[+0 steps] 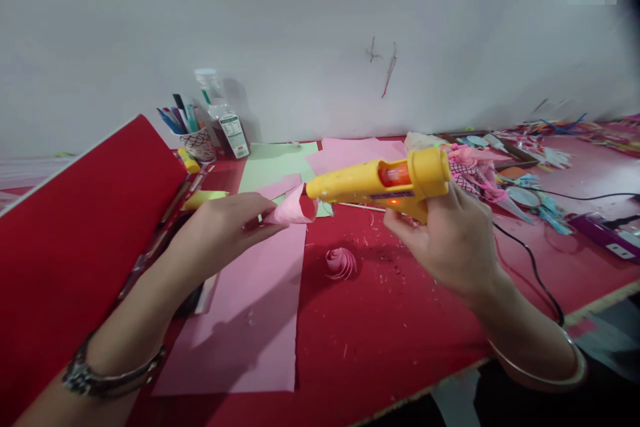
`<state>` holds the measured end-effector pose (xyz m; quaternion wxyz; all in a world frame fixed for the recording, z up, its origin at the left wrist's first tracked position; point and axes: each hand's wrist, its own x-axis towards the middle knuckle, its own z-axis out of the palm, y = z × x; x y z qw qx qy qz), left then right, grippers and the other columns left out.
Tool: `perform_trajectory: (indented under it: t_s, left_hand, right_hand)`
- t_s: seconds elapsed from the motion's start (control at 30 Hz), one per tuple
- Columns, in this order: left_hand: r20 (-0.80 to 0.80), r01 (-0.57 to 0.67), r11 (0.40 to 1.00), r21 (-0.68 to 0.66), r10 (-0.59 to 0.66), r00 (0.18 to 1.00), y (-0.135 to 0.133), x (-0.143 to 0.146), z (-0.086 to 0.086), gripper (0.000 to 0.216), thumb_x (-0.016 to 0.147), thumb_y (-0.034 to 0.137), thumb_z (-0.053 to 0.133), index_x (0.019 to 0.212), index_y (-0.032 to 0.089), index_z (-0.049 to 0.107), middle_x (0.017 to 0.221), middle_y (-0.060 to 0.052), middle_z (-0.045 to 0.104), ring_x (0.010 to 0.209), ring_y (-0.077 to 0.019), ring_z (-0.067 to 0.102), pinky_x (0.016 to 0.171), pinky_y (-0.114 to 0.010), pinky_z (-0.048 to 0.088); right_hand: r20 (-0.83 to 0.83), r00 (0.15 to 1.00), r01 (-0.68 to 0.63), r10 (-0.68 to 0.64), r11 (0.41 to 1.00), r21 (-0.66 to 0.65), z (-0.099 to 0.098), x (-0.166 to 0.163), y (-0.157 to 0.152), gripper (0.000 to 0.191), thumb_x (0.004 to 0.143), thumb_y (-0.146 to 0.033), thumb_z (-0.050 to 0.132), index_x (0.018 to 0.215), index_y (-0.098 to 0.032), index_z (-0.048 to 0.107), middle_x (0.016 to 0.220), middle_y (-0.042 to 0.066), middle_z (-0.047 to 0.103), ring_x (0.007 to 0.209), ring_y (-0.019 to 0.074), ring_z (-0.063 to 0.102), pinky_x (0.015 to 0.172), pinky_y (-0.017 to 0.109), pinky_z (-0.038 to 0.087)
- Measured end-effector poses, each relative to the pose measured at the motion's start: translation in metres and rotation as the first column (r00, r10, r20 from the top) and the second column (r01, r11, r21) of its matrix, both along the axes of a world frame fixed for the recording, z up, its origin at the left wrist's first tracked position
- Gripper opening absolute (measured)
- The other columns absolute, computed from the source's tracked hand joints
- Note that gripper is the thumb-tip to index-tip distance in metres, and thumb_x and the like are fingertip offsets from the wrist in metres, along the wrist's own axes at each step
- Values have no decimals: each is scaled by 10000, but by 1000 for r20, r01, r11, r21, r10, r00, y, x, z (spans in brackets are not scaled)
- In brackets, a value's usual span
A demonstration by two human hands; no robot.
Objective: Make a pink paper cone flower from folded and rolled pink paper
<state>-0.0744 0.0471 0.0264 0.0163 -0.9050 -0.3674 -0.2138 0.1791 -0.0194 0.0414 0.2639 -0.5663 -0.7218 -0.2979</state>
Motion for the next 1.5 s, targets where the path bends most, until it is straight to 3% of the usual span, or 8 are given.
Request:
perform_trajectory:
  t_s: [0.3,0.8,1.17,1.5]
  left_hand:
    - [-38,-23,998,64,26,999,0,-1,1,207,803,337,457,669,186,498,555,27,482,491,-100,442,454,-219,304]
    - [-171,-36,987,160,63,983,1,-7,0,124,828,275,467,792,165,511,661,5,549,584,-100,495,506,-208,319]
    - [-170,-40,906,421,122,978,-2,-9,-2,92,832,257,466,781,181,482,675,20,571,560,-86,486,462,-194,307]
    - [-199,-90,885,458,200,959,-3,-9,-3,169,865,265,388,775,188,509,675,16,576,538,-92,486,438,-212,283]
  right_hand:
    - [-2,1000,1,-1,999,-37,-1,1,-1,210,730,-251,486,922,-181,438,729,38,544,572,170,540,412,255,342]
    - [3,1000,-4,5,998,-70,0,2,-4,231,722,-234,489,942,-179,443,745,43,542,584,173,540,402,251,312]
    - [17,1000,8,-6,996,-90,3,2,-7,234,712,-239,501,932,-183,445,717,32,537,550,164,528,401,246,301]
    - [-6,1000,-8,7,989,-144,5,2,-8,259,705,-219,487,959,-195,439,720,26,548,509,148,523,389,235,281]
